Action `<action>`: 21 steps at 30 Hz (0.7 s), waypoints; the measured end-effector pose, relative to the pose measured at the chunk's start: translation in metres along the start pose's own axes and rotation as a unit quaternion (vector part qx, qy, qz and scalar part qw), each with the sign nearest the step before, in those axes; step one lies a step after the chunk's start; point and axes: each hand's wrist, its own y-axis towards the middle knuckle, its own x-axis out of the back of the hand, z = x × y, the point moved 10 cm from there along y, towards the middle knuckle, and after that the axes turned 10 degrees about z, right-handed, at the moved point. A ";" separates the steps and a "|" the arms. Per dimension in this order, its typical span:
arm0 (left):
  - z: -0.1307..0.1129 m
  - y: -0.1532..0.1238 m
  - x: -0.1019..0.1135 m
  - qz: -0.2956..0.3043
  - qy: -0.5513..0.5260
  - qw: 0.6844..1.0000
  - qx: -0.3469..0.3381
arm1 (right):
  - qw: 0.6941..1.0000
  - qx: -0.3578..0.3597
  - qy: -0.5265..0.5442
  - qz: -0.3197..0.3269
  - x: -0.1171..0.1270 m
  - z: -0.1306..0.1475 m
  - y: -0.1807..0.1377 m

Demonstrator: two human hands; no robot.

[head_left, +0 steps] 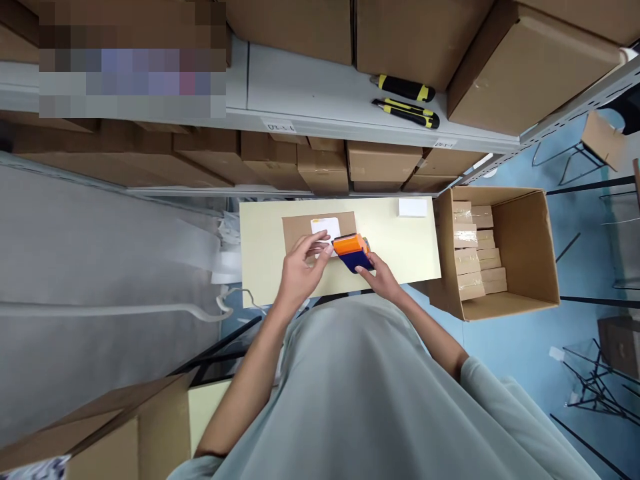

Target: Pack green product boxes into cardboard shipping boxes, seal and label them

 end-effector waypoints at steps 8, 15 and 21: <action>-0.045 0.013 0.000 0.064 0.035 0.997 -0.037 | 0.988 0.003 -0.151 0.022 0.014 0.011 -0.017; -0.053 0.011 -0.003 0.093 0.072 0.992 -0.035 | 0.979 0.038 -0.200 0.028 0.016 0.018 -0.023; -0.056 0.013 -0.001 0.119 0.096 0.987 -0.043 | 0.975 0.054 -0.212 0.035 0.017 0.025 -0.025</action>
